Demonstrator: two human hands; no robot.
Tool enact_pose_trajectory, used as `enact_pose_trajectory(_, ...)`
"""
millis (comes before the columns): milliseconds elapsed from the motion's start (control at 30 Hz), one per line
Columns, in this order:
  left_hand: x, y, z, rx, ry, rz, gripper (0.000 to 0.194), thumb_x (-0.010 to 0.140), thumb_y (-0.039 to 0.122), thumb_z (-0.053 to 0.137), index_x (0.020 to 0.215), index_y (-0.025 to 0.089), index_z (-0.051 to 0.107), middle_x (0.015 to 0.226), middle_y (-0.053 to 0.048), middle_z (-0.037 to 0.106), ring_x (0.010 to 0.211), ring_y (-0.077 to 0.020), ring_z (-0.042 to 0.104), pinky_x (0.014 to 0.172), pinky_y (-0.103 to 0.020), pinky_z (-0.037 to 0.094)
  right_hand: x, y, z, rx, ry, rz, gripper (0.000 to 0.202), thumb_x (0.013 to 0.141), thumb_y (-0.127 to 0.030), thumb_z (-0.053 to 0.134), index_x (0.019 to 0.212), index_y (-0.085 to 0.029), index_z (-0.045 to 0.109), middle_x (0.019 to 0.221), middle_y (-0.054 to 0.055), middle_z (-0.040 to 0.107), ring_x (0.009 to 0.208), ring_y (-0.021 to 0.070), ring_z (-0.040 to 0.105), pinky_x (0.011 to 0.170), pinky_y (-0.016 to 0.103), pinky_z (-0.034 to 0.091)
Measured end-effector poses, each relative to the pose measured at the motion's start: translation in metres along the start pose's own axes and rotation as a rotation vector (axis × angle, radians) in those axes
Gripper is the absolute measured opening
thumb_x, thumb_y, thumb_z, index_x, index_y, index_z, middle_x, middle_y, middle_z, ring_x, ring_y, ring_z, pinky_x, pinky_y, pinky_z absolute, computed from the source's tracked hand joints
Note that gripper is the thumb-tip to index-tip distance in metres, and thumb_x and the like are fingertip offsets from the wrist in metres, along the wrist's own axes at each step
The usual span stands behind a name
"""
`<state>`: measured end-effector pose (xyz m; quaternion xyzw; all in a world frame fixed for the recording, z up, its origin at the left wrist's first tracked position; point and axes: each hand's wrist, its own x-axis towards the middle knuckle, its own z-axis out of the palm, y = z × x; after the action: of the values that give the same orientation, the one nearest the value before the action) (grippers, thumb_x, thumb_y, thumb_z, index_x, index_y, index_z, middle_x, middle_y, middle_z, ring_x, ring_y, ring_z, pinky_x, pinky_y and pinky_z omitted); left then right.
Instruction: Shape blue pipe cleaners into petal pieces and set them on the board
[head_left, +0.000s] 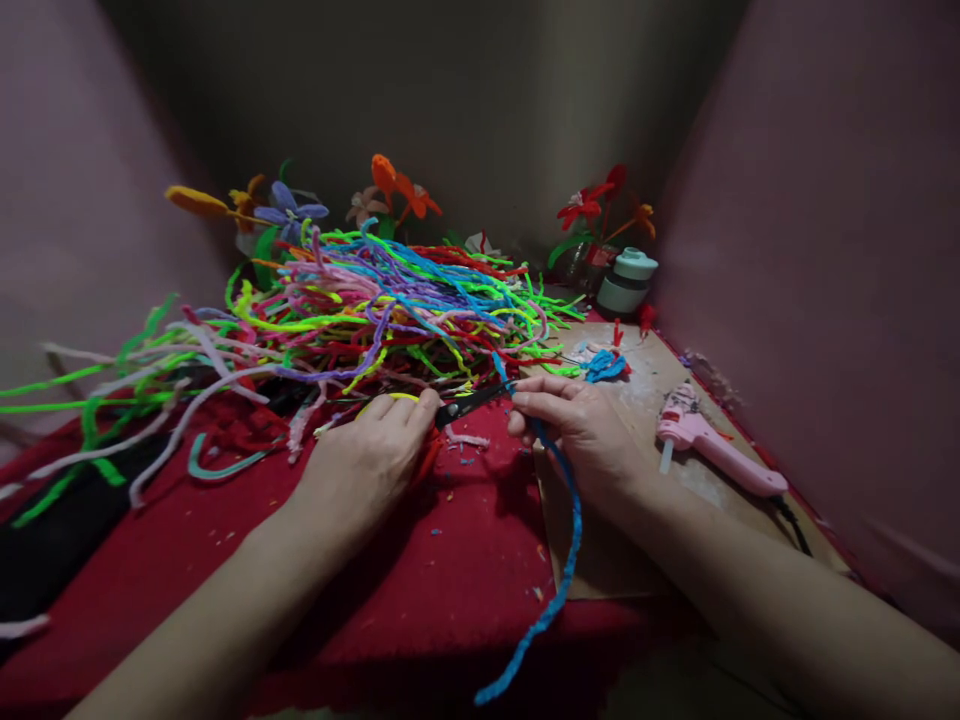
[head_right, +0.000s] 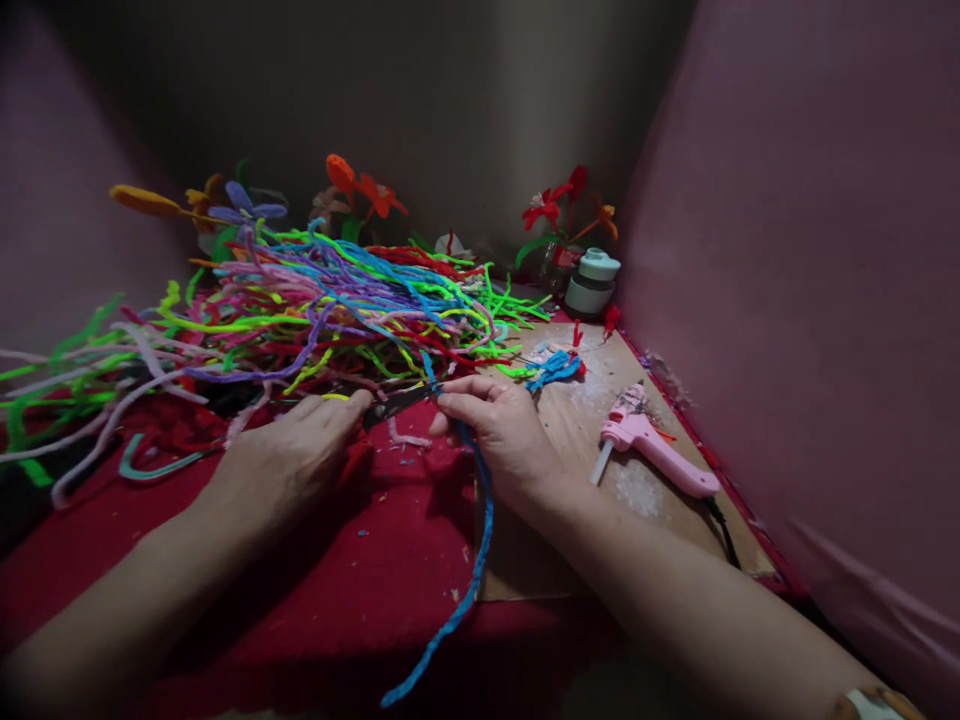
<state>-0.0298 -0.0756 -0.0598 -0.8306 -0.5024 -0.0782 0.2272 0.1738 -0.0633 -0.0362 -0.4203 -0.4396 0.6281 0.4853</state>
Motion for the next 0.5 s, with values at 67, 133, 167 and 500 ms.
enact_pose_trajectory(67,0.000,-0.003,0.004,-0.095,0.002,0.018,0.037,0.083,0.013,0.036,0.118,0.009,0.048,0.100,-0.013,0.064,0.087,-0.0232,0.059,0.057,-0.029,0.047,0.001,0.001,-0.001,-0.010,-0.003,0.012,0.005,0.070,-0.017,0.059,0.074,-0.014,0.057,0.052,-0.002,0.059,0.044,0.0064,0.047,0.047,0.020,0.033)
enact_pose_trajectory(133,-0.001,-0.006,0.007,-0.187,0.002,0.015,0.038,0.084,0.014,0.033,0.119,0.009,0.047,0.104,-0.014,0.063,0.091,-0.0218,0.060,0.063,-0.029,0.049,0.002,0.002,-0.002,-0.014,-0.009,0.012,0.005,0.070,-0.017,0.059,0.073,-0.014,0.057,0.052,-0.001,0.058,0.044,0.0062,0.047,0.046,0.019,0.033)
enact_pose_trajectory(167,-0.001,-0.007,0.009,-0.213,0.002,0.001,0.038,0.085,0.015,0.033,0.120,0.010,0.046,0.107,-0.014,0.063,0.092,-0.0216,0.060,0.065,-0.029,0.049,0.003,0.003,-0.003,-0.009,-0.018,0.010,0.005,0.070,-0.018,0.059,0.074,-0.014,0.058,0.052,-0.002,0.058,0.044,0.0060,0.047,0.045,0.019,0.032)
enact_pose_trajectory(500,-0.003,-0.014,0.004,-0.152,0.013,0.024,0.038,0.084,0.015,0.037,0.121,0.016,0.048,0.107,-0.009,0.063,0.095,-0.0227,0.058,0.065,-0.031,0.047,0.005,0.005,-0.006,0.017,-0.053,-0.054,0.010,0.076,-0.022,0.058,0.072,-0.013,0.060,0.054,-0.002,0.056,0.046,0.0050,0.047,0.047,0.018,0.034)
